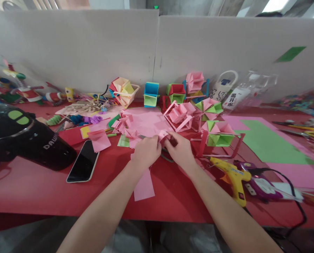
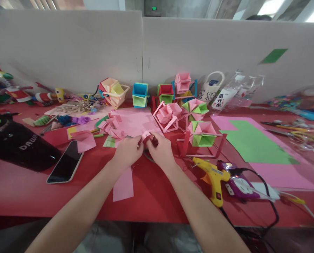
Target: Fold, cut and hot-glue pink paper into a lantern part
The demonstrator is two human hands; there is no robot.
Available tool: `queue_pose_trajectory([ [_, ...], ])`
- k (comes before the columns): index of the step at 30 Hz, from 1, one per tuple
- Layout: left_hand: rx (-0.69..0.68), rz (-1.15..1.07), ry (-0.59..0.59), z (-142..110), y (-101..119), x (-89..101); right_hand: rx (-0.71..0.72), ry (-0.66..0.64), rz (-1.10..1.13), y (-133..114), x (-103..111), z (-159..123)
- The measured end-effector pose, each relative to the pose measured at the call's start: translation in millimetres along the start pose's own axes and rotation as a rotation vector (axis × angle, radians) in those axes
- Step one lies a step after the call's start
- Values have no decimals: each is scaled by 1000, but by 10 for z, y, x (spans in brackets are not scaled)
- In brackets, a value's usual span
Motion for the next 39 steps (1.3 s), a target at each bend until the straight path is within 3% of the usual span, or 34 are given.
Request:
queue_pose_trajectory([
  [10,-93,-93,-38,-54,209,-21,-57,-13,56,125,-55,14],
  [14,-120,-163,-40,-75,261,-63,-46,34,108,175,17,38],
  [20,-145,-435,-3,-73,267,4,-27,88,142,185,125,40],
  [26,-168,-645,51,-78,258,176,98,79,157,-27,212,31],
  [31,-171,-735,32,-63,225,192,152,88,168,-111,250,45],
  [39,-172,-885,5,-51,223,172,82,34,323,67,169,80],
])
Point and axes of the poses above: each hand's wrist, its own z-axis towards the middle knuckle, its own x-axis out of the back of the hand, y = z × x, the point moved 10 cm from there along z, towards the middle knuckle
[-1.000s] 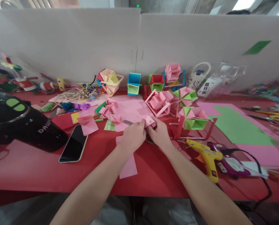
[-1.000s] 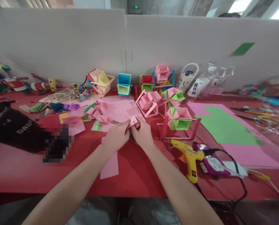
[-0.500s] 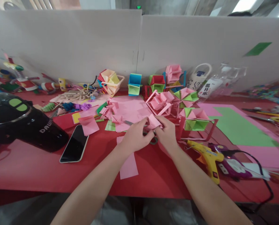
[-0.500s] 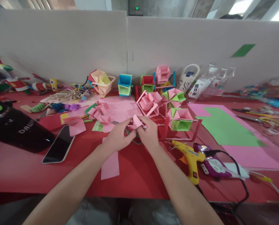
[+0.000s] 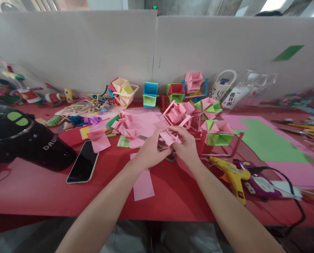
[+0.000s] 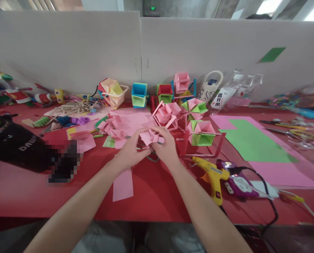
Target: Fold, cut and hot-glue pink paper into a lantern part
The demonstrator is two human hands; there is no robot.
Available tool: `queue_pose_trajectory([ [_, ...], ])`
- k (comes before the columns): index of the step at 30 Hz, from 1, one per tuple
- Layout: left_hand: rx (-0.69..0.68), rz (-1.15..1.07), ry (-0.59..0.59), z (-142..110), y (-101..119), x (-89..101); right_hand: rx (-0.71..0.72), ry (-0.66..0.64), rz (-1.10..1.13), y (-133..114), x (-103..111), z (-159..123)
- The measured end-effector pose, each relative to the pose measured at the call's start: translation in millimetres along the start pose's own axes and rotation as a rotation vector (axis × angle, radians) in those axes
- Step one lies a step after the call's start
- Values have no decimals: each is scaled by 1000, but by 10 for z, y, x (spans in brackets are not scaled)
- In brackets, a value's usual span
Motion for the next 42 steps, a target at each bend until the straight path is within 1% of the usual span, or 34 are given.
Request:
queue_pose_trajectory([
  [3,21,-51,-31,-8,-29,-52,-98,-11,98,166,-51,-6],
  [6,46,-49,-40,-11,-58,-73,-147,-13,145,239,-102,-20],
  [10,53,-11,-33,-7,-66,-64,-156,-4,177,203,-141,-41],
  [14,63,64,-32,-8,-80,-55,-137,30,151,117,-128,-46],
  [16,86,84,-31,-14,-104,-54,-159,26,173,123,-139,-48],
  [18,98,64,-34,-20,-115,-58,-211,5,230,168,-167,-56],
  [20,100,-39,-62,-24,-113,-90,-253,0,264,202,-170,-64],
  [23,117,-306,-146,-25,-113,-181,-261,14,265,190,-139,-57],
  [25,152,-488,-191,-15,-140,-238,-280,19,278,191,-131,-53],
  [29,258,-828,-203,25,-242,-309,-324,47,289,233,-117,-51],
  [31,301,-943,-191,40,-274,-326,-331,59,290,245,-113,-52],
  [33,339,-989,-172,45,-298,-332,-343,58,297,249,-124,-58],
  [36,381,-971,-111,43,-335,-307,-348,36,315,224,-159,-65],
  [42,399,-911,2,50,-422,-254,-348,31,324,225,-171,-78],
])
Point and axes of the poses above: each hand's wrist, its own z-axis towards the middle knuckle, its own x-axis out of the back of the hand, y = z × x, the point moved 10 cm from there along z, towards the middle knuckle
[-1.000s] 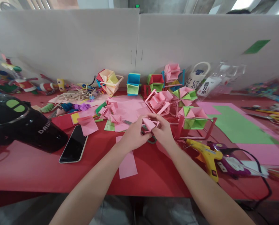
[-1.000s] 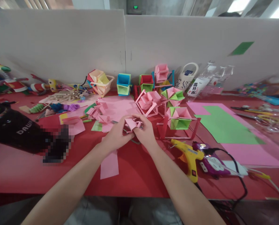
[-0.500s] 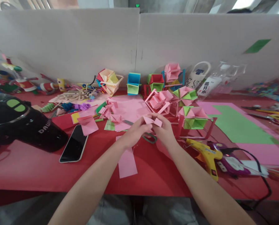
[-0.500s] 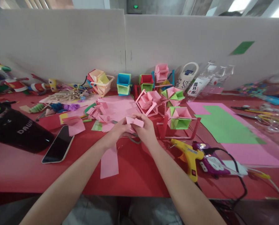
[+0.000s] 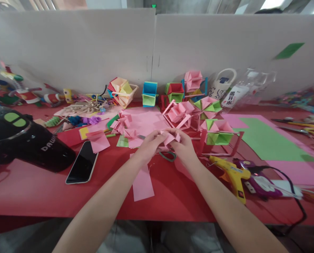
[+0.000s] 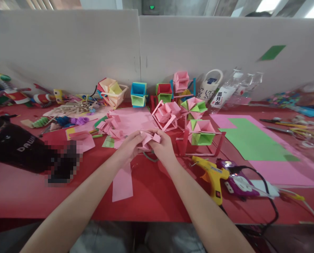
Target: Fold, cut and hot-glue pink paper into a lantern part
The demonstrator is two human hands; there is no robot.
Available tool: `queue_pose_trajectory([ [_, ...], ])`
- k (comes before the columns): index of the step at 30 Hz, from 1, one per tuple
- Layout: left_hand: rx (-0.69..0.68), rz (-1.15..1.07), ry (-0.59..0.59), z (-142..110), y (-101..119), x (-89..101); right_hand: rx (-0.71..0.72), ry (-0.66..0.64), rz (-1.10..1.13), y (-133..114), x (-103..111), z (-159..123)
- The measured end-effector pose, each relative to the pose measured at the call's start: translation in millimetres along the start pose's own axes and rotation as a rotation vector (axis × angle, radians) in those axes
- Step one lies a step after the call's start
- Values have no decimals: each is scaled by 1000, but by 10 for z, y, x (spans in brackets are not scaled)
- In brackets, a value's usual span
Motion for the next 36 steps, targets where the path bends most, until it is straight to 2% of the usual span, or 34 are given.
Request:
queue_pose_trajectory([
  [8,-90,30,82,30,35,92,65,7,-3,-31,14,-13],
  [15,-100,60,58,40,50,92,176,-5,-85,-153,-1,-33],
  [17,-90,73,51,39,48,85,255,24,-188,-259,17,-63],
  [21,-65,101,69,22,48,92,506,93,-420,-573,24,-195],
  [23,-53,109,69,12,49,87,567,111,-477,-653,19,-241],
  [28,-64,84,65,0,88,80,571,122,-501,-669,23,-248],
  [36,-66,59,69,-30,138,77,554,34,-405,-640,-29,-228],
])
Point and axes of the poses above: each hand's wrist, its own z-axis towards the middle knuckle, its own x-axis out of the back of the hand, y = z × x, the point moved 10 cm from there along z, towards the middle knuckle
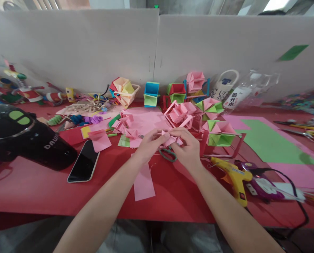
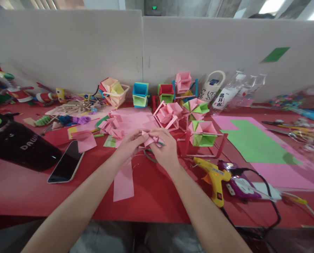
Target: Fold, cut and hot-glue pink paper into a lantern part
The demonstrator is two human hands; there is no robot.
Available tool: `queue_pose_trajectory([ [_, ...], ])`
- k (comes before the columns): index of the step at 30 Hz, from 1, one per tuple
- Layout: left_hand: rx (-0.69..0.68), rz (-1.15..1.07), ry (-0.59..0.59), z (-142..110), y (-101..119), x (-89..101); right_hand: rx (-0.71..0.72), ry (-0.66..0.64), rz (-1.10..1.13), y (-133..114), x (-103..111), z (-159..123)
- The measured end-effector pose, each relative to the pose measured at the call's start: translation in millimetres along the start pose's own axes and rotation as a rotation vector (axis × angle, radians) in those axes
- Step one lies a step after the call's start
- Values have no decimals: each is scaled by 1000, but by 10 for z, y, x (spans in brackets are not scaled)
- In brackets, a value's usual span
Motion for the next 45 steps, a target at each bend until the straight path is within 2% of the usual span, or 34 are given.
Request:
queue_pose_trajectory([
  [7,-30,-22,26,26,10,36,-2,1,1,14,3,-9],
  [18,-37,13,41,-12,119,80,-108,-39,139,142,-61,-1],
  [23,-23,-67,76,-5,131,108,-219,56,137,257,21,-14],
  [26,14,-88,93,4,89,121,-126,112,54,156,110,0],
  [29,60,-83,85,-6,49,109,-54,83,-39,61,111,7],
  [36,69,-68,54,-10,61,108,-41,-23,-11,32,19,15],
  [45,120,-28,-41,-16,-8,20,-40,-36,-13,43,26,14],
])
Point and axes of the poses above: each hand's wrist, its own z-axis towards the middle knuckle, its own x-axis out of the back of the hand, y = z × x, the point moved 10 cm from there along z, towards the middle knuckle
